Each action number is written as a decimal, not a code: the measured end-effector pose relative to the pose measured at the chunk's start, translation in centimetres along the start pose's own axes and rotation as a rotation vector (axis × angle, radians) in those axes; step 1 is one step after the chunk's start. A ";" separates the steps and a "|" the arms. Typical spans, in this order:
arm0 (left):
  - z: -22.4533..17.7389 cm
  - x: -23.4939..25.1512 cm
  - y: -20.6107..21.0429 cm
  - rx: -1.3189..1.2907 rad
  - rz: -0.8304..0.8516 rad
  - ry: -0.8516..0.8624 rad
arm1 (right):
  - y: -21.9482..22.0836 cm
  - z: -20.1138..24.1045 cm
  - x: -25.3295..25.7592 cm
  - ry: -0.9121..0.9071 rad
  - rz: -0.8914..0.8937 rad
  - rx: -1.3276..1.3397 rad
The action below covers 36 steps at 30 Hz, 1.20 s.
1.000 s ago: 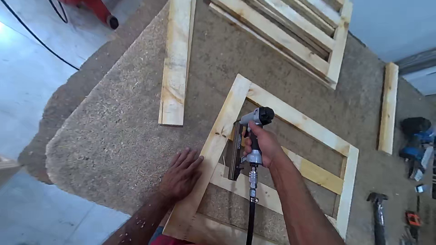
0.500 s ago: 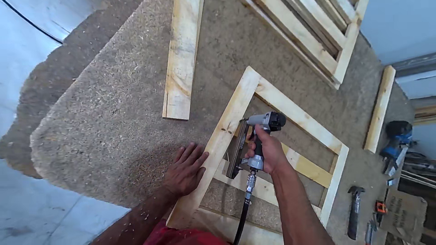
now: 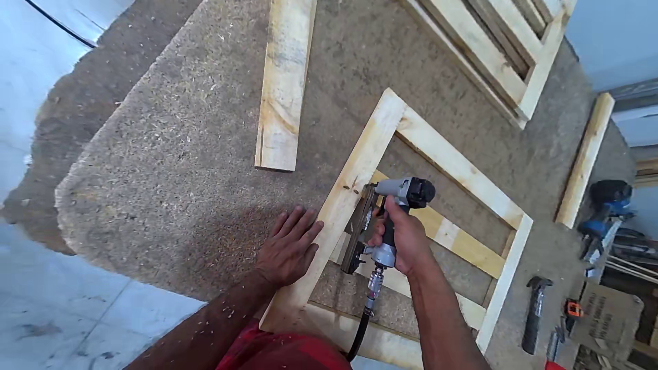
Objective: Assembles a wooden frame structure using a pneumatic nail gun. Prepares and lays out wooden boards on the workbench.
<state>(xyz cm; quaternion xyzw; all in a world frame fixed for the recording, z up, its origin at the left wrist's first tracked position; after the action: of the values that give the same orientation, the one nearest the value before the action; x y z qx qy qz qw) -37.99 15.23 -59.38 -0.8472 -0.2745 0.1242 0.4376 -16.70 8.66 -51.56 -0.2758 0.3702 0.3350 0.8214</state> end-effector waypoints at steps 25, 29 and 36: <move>0.0 0.1 0.2 0.020 0.047 -0.001 | 1.4 -9.0 -7.1 0.045 0.071 -0.099; 0.0 0.0 0.2 0.023 0.047 0.001 | 1.8 -9.4 -7.2 0.016 0.093 -0.151; 0.1 0.2 0.0 0.026 0.006 0.020 | 2.5 -10.6 -8.3 -0.013 0.106 -0.229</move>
<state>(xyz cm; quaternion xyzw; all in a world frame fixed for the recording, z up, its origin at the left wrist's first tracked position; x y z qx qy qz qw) -37.90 15.38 -59.46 -0.8433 -0.2660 0.1207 0.4511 -27.27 -0.11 -51.59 -0.3457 0.3382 0.4197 0.7681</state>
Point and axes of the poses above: each hand's wrist, its own x-axis towards the middle knuckle, its own y-axis out of the palm, z = x × y, the point moved 9 cm from there along x, towards the middle knuckle, and after that the axes turned 2 degrees about -x, right-handed, at the moved point
